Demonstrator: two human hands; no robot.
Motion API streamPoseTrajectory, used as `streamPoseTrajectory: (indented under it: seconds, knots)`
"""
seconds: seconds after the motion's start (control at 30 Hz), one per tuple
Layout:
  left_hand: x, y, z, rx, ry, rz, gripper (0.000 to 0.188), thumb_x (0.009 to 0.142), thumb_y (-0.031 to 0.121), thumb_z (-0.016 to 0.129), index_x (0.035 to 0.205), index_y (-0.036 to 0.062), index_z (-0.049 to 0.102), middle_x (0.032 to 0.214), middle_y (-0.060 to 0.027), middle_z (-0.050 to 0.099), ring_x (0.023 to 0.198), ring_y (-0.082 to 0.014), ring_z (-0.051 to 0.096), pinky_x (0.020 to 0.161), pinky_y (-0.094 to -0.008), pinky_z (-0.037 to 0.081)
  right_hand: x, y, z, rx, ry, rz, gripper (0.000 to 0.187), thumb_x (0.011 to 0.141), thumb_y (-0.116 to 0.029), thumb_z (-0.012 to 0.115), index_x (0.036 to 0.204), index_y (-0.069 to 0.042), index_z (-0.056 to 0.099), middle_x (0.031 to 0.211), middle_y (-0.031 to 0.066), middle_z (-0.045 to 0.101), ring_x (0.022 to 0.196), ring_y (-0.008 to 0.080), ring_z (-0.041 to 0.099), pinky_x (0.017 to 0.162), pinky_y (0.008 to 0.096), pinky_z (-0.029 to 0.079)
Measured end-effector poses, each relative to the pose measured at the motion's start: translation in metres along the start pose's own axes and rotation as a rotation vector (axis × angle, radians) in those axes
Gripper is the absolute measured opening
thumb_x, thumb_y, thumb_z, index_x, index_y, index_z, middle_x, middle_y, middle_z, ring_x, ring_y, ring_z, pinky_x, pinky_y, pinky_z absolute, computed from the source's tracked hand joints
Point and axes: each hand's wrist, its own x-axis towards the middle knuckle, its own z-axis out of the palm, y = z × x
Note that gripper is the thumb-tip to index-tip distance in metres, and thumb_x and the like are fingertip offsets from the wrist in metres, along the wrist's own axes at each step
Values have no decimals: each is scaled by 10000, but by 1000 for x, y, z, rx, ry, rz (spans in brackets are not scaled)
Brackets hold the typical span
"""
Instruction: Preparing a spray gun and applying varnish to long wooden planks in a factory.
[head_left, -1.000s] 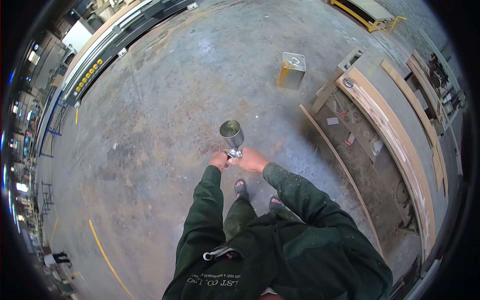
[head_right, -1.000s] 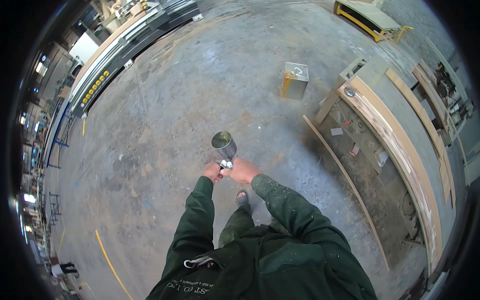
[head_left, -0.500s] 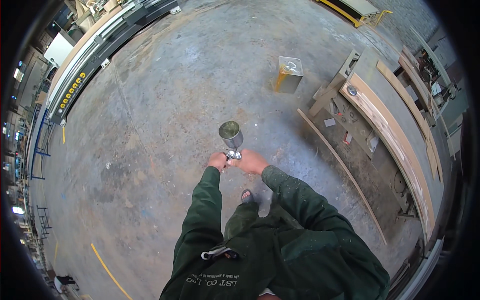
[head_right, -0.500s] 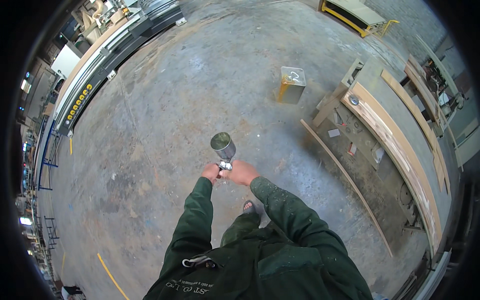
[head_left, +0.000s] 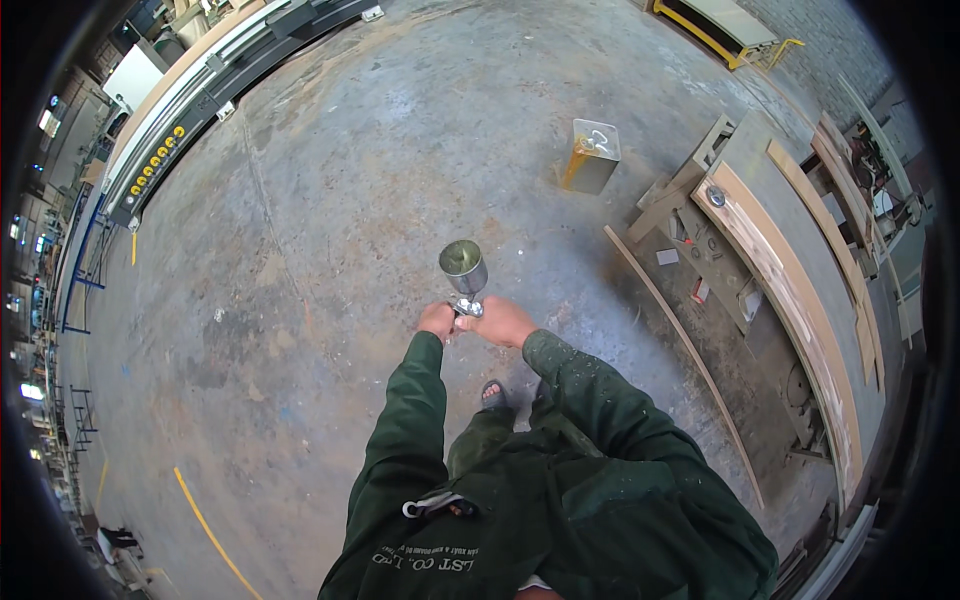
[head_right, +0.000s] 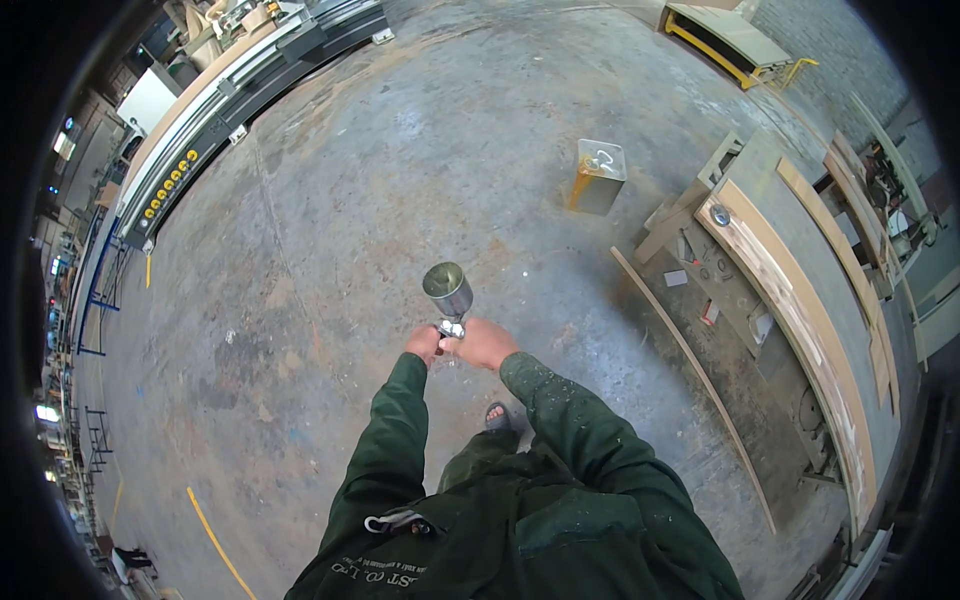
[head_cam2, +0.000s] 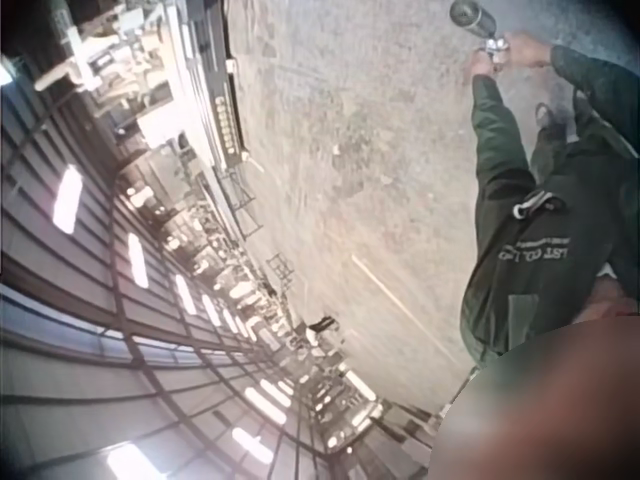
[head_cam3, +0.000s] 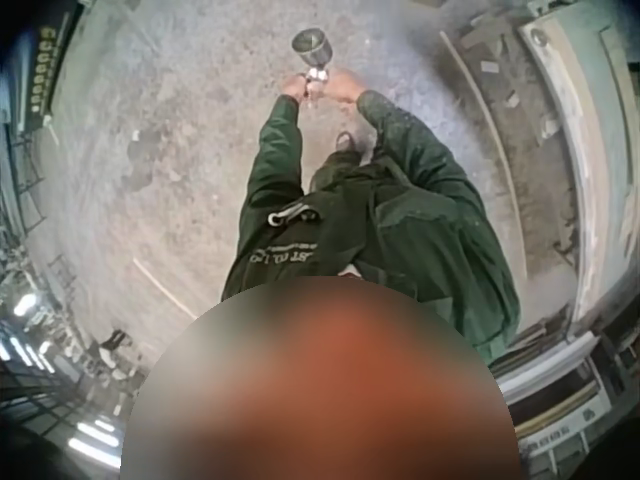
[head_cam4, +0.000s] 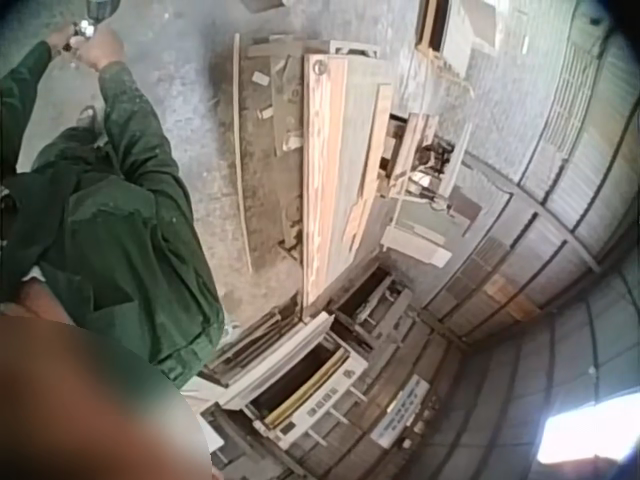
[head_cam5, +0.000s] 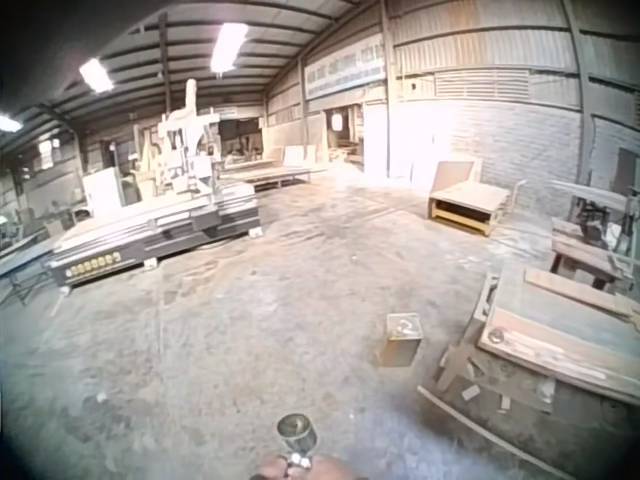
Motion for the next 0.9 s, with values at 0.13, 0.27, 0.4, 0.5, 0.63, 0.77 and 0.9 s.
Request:
streamPoseTrajectory:
  seconds: [0.13,0.27,0.4,0.5,0.63,0.77,0.9]
  knots:
    - [-4,-2,11,-93,9,61,341,938,167,496,992,-62,744,911,-198,735,787,-294,697,667,-459,512,-6,2,-8,-4,-9,16,573,897,-552,736,1008,10,761,971,248,752,959,420,738,837,512,560]
    - [3,-4,18,-68,57,111,353,940,167,489,1015,-63,746,957,-207,750,858,-302,718,734,-467,529,-10,3,-19,-4,-9,-14,579,908,-566,733,998,5,754,948,243,747,929,430,726,815,514,548]
    - [5,2,25,163,47,205,379,946,185,484,1083,-59,740,1043,-221,759,945,-316,714,820,-475,526,-15,9,-27,-16,-6,14,571,902,-555,723,996,7,760,971,246,754,955,430,734,842,517,558]
    - [11,1,31,-14,27,147,398,954,212,489,1113,-62,731,1114,-247,752,1031,-342,713,878,-476,517,-17,9,-33,-23,-21,36,568,905,-549,724,1026,5,757,989,248,755,974,435,730,854,518,559]
    - [8,8,44,91,79,216,402,961,217,498,1122,-66,733,1147,-257,745,1079,-342,706,918,-471,512,-20,18,-39,-16,10,49,575,908,-552,727,1054,4,752,1009,250,754,995,434,726,868,512,557]
    - [14,2,49,-20,92,170,464,1001,317,554,1198,-74,707,1194,-229,731,1092,-318,682,952,-455,514,-22,22,-42,13,23,50,576,910,-563,731,1081,-14,753,1038,232,758,1012,429,723,881,509,553]
    - [14,-28,33,-375,164,122,524,1029,439,550,1331,24,654,1303,-116,686,1060,-296,632,773,-526,481,-30,25,-44,100,78,63,544,925,-542,733,1118,-34,737,1039,210,759,995,432,720,852,515,554]
